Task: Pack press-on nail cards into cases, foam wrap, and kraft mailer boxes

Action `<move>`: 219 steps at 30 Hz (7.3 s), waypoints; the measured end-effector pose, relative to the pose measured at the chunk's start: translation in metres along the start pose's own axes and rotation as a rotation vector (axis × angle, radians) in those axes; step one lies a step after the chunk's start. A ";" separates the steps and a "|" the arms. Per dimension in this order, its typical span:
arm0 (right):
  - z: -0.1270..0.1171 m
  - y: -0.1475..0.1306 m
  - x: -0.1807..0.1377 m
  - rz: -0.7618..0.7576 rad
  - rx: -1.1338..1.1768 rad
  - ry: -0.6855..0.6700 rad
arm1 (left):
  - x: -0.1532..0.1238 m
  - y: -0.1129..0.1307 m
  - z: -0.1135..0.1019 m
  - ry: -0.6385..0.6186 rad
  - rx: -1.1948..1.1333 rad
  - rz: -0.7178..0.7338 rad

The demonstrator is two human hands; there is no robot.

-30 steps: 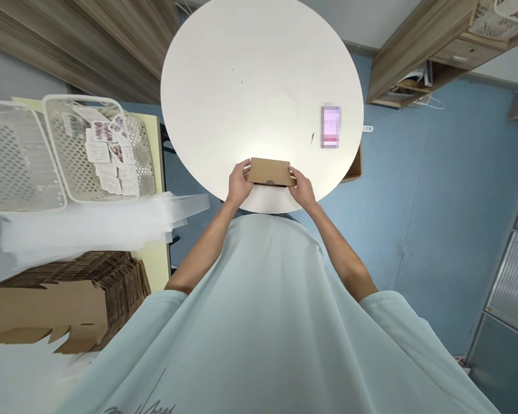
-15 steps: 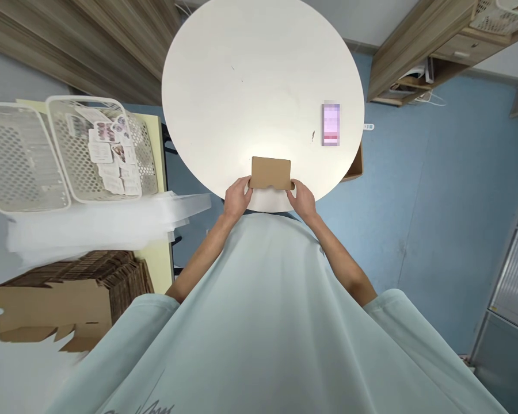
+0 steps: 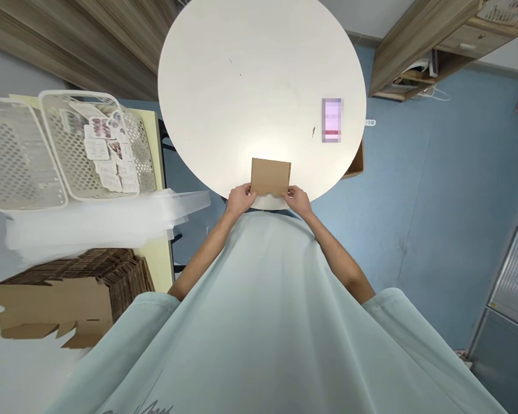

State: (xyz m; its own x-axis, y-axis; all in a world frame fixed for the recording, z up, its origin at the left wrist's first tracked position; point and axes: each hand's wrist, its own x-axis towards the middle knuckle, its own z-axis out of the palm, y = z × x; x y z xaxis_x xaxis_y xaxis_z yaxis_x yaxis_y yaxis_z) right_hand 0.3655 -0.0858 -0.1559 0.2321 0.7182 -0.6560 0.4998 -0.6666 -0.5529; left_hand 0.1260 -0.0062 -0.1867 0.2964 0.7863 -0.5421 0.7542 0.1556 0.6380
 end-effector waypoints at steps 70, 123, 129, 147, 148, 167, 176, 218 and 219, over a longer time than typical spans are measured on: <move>-0.005 0.032 0.020 -0.235 0.368 0.157 | 0.006 0.000 -0.004 0.129 -0.493 -0.044; -0.011 0.085 -0.094 -0.144 0.865 0.152 | -0.119 0.028 0.067 0.211 -0.866 -0.038; -0.040 0.118 -0.139 -0.178 0.862 0.169 | -0.156 0.039 0.105 0.143 -0.964 -0.026; -0.191 0.258 -0.115 -0.172 0.838 0.174 | -0.111 0.198 0.232 0.057 -0.919 -0.062; -0.206 0.267 -0.111 -0.166 0.838 0.176 | -0.105 0.211 0.243 0.057 -0.918 -0.070; -0.351 0.336 -0.029 0.057 0.881 0.049 | 0.007 0.327 0.332 0.029 -0.825 -0.175; -0.397 0.315 0.021 0.190 0.794 0.197 | 0.115 0.361 0.355 -0.123 -0.692 -0.227; -0.222 0.511 0.574 0.365 0.127 0.265 | 0.493 0.244 0.607 0.023 -0.841 -0.440; -0.217 0.512 0.581 0.368 0.127 0.262 | 0.498 0.239 0.609 0.029 -0.837 -0.447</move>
State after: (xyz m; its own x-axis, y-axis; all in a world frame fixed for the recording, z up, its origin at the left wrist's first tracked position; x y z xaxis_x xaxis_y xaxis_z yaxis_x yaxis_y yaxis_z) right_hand 0.9373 0.0332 -0.7089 0.5859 0.4444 -0.6776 0.2425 -0.8940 -0.3767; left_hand 0.8106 0.0583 -0.6374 0.0587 0.5634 -0.8241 0.1258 0.8148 0.5660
